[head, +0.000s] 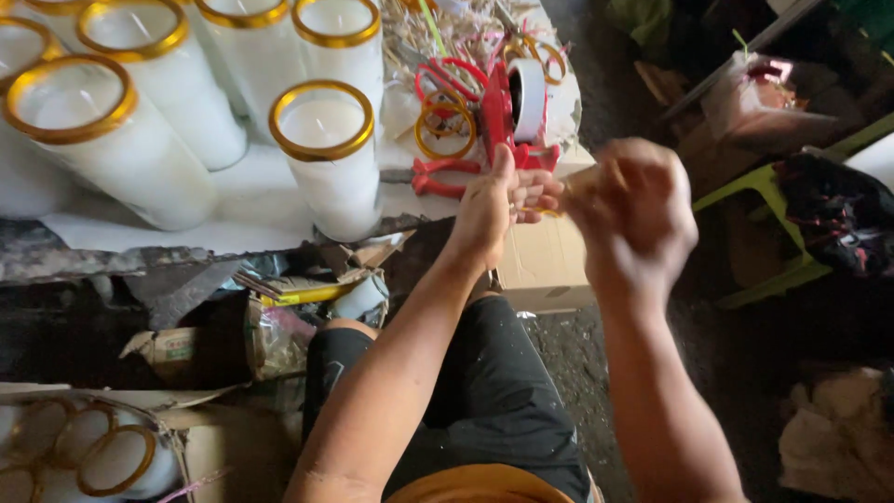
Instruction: Assembling candles by fitting gold rims onto them and trimming excess material with a utility knife
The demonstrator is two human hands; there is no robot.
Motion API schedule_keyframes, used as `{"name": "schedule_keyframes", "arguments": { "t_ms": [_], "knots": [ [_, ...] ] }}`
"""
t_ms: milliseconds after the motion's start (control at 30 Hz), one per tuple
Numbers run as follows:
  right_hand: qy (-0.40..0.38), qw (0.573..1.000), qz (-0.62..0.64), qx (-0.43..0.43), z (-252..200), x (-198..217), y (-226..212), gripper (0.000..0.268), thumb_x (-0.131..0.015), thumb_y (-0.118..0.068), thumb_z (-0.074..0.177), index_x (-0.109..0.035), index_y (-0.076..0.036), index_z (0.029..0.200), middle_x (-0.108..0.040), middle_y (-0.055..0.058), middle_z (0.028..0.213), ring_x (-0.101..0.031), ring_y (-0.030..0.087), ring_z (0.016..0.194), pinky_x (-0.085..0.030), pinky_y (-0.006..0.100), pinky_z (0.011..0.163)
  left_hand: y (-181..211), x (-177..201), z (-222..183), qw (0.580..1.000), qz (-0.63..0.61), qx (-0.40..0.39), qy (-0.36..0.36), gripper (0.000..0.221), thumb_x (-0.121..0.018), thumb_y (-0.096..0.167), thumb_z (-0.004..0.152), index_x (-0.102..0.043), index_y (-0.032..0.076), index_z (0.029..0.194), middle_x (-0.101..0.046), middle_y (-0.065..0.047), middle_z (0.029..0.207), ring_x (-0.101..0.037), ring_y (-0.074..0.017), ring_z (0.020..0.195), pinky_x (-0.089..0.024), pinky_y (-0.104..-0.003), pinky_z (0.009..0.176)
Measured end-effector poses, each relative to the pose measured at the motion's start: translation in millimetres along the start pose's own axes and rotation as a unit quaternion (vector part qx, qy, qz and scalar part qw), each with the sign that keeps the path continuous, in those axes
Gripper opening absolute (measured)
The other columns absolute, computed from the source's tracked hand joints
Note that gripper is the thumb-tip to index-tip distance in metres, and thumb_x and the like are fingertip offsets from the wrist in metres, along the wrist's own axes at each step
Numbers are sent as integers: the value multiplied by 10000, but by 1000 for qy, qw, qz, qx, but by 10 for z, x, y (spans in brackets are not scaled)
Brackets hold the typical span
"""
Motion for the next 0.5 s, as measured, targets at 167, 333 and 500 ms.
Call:
{"name": "schedule_keyframes", "arguments": {
  "t_ms": [167, 333, 500],
  "knots": [
    [13, 996, 71, 59, -817, 299, -348, 483, -744, 123, 782, -528, -86, 1160, -409, 83, 822, -424, 155, 750, -456, 319, 702, -41, 51, 58, 998, -67, 17, -6, 854, -324, 704, 915, -714, -29, 1114, -779, -239, 1077, -757, -241, 838, -525, -305, 682],
    [-24, 999, 2, 40, -1235, 535, -244, 503, -756, 115, 761, -529, -153, 1121, -500, 36, 818, -660, 178, 756, -601, 428, 961, 65, -21, -32, 997, -71, 30, 16, 730, -512, 637, 840, -716, -29, 1059, -787, -224, 1017, -756, -229, 821, -516, -300, 675],
    [-37, 996, -59, -48, -1446, 652, 153, 380, -791, 60, 790, -556, -72, 1058, -676, 142, 863, -597, 143, 739, -593, 302, 801, 61, -51, -60, 997, -52, -9, 54, 292, -701, 295, 887, -758, 20, 966, -804, -195, 950, -772, -236, 795, -552, -303, 673]
  ]
}}
Point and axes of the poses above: each hand's wrist, its own z-axis towards the middle knuckle, its own x-axis out of the back of the hand, y = z × x, the point moved 2 cm from there along z, towards the middle knuckle
